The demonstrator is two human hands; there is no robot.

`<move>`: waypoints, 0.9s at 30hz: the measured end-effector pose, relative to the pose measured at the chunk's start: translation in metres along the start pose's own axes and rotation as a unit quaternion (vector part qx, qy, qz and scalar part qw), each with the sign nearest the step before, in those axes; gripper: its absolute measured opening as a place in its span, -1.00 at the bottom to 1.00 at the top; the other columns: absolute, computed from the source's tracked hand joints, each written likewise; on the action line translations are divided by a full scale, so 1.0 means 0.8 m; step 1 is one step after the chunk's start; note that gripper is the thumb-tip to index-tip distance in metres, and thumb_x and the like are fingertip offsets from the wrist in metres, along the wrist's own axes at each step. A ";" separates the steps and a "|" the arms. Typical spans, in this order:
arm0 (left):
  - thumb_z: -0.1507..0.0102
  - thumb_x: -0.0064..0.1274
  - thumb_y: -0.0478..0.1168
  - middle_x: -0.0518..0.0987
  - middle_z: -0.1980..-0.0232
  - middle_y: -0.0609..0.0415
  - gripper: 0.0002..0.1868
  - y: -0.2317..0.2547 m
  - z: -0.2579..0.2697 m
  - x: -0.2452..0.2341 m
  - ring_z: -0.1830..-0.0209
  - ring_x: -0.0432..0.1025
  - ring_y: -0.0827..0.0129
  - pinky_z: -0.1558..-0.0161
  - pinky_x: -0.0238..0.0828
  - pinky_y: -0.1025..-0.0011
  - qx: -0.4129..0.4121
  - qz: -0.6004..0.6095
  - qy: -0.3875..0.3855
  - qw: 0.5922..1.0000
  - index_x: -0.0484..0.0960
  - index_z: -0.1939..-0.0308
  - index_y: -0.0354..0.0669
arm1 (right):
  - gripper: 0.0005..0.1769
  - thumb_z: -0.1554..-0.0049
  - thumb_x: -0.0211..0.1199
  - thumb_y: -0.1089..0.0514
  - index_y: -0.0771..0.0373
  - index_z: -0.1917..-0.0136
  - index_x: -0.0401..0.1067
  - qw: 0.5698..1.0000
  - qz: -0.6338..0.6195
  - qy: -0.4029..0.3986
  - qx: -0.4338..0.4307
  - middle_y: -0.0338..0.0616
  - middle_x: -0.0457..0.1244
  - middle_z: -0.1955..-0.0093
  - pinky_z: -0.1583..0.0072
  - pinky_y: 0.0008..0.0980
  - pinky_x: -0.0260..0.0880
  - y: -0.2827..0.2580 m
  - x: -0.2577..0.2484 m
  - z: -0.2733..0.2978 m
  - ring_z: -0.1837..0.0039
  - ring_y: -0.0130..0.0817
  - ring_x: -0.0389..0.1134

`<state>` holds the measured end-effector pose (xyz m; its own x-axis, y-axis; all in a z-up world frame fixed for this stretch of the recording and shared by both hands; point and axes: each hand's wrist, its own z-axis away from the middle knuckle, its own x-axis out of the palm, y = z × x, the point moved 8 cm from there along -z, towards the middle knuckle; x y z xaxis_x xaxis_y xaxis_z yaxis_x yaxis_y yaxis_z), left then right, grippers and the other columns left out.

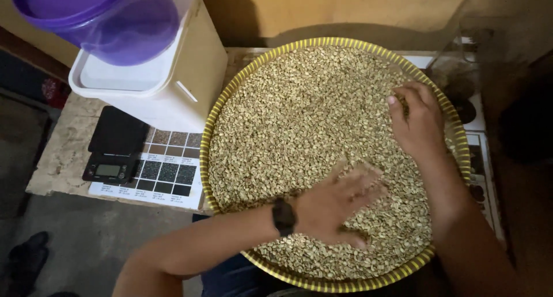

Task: Manually sorting green coffee beans in a large tray to identify and remove defects.

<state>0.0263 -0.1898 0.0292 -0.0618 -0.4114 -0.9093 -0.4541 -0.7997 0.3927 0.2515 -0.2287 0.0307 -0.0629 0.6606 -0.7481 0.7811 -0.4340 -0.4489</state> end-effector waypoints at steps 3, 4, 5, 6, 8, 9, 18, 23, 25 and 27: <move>-0.18 -0.60 0.66 0.05 -0.59 -0.38 0.18 -0.072 0.018 -0.028 -0.63 -0.10 -0.24 -0.51 -0.36 -0.41 -0.059 -0.029 0.036 0.997 -0.03 -0.60 -0.13 | -0.61 -0.45 0.17 0.07 0.51 -0.25 0.51 0.998 -0.026 0.026 -0.049 0.32 0.25 -0.28 -0.34 0.09 0.26 0.000 -0.008 0.002 -0.35 0.37 0.28; -0.18 -0.60 0.66 0.05 -0.59 -0.38 0.18 -0.088 0.022 -0.043 -0.63 -0.10 -0.24 -0.51 -0.36 -0.41 -0.059 -0.029 0.035 0.997 -0.03 -0.60 -0.13 | -0.61 -0.45 0.17 0.07 0.51 -0.25 0.51 0.998 -0.027 0.027 -0.048 0.32 0.25 -0.28 -0.34 0.09 0.26 0.002 -0.008 0.003 -0.35 0.37 0.28; -0.18 -0.68 0.67 0.04 -0.60 -0.37 0.21 -0.114 0.027 -0.058 -0.62 -0.09 -0.23 -0.53 -0.40 -0.33 -0.108 -0.059 0.023 0.992 -0.01 -0.59 -0.17 | -0.60 -0.45 0.17 0.06 0.51 -0.24 0.50 0.997 -0.035 0.030 -0.056 0.33 0.25 -0.27 -0.33 0.10 0.27 0.003 -0.008 0.003 -0.33 0.37 0.29; -0.17 -0.76 0.68 0.03 -0.60 -0.37 0.24 -0.139 0.033 -0.073 -0.62 -0.09 -0.21 -0.54 -0.44 -0.26 -0.157 -0.088 0.011 0.984 0.00 -0.58 -0.21 | -0.60 -0.45 0.16 0.06 0.51 -0.24 0.49 0.997 -0.044 0.032 -0.063 0.33 0.24 -0.26 -0.32 0.10 0.27 0.003 -0.009 0.002 -0.31 0.38 0.29; -0.12 -0.84 0.71 -0.07 -0.63 -0.36 0.29 -0.178 0.050 -0.085 -0.64 -0.17 -0.17 -0.55 -0.48 -0.21 -0.209 -0.113 -0.008 0.971 -0.06 -0.60 -0.22 | -0.56 -0.47 0.13 0.02 0.51 -0.26 0.48 0.997 -0.050 0.029 -0.048 0.33 0.23 -0.30 -0.34 0.12 0.25 -0.002 -0.012 0.001 -0.34 0.39 0.28; -0.08 -0.92 0.74 -0.16 -0.65 -0.35 0.35 -0.202 0.062 -0.091 -0.66 -0.26 -0.13 -0.55 -0.52 -0.16 -0.264 -0.136 -0.025 0.955 -0.12 -0.61 -0.23 | -0.52 -0.48 0.10 -0.02 0.51 -0.28 0.47 0.997 -0.058 0.024 -0.035 0.33 0.22 -0.33 -0.35 0.14 0.23 -0.004 -0.012 0.000 -0.36 0.39 0.26; -0.23 -0.60 0.64 -0.17 -0.64 -0.46 0.24 -0.234 -0.009 -0.112 -0.67 -0.26 -0.22 -0.57 -0.44 -0.15 -0.313 -0.081 0.019 0.946 -0.07 -0.60 -0.38 | -0.56 -0.46 0.12 0.00 0.47 -0.25 0.50 0.999 -0.020 0.033 -0.031 0.27 0.25 -0.31 -0.32 0.13 0.27 -0.003 -0.011 0.000 -0.33 0.36 0.30; -0.17 -0.65 0.70 -0.18 -0.66 -0.37 0.29 -0.225 -0.091 -0.073 -0.69 -0.30 -0.14 -0.60 -0.53 -0.08 -0.275 -0.064 0.025 0.959 -0.08 -0.61 -0.30 | -0.55 -0.48 0.09 -0.01 0.49 -0.24 0.48 0.998 -0.041 0.042 -0.018 0.30 0.24 -0.29 -0.30 0.17 0.25 0.004 -0.015 0.001 -0.31 0.39 0.28; -0.19 -0.65 0.69 -0.21 -0.67 -0.35 0.27 -0.213 -0.123 -0.053 -0.70 -0.33 -0.14 -0.61 -0.56 -0.07 -0.250 -0.076 0.014 0.965 -0.12 -0.63 -0.27 | -0.57 -0.47 0.11 0.02 0.49 -0.24 0.48 0.998 -0.036 0.056 -0.021 0.28 0.24 -0.28 -0.30 0.14 0.26 0.008 -0.019 -0.001 -0.32 0.38 0.28; -0.19 -0.54 0.68 -0.08 -0.65 -0.35 0.25 -0.184 -0.152 -0.036 -0.69 -0.24 -0.15 -0.61 -0.41 -0.09 -0.175 -0.093 0.019 0.980 0.01 -0.60 -0.27 | -0.62 -0.46 0.10 0.07 0.49 -0.22 0.48 0.996 -0.066 0.067 -0.004 0.23 0.24 -0.27 -0.30 0.11 0.26 0.006 -0.025 0.000 -0.30 0.34 0.29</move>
<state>0.2033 -0.1137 0.0139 0.0284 -0.2552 -0.9665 -0.1222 -0.9605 0.2501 0.2569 -0.2437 0.0433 -0.0826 0.7872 -0.6112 0.7766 -0.3335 -0.5344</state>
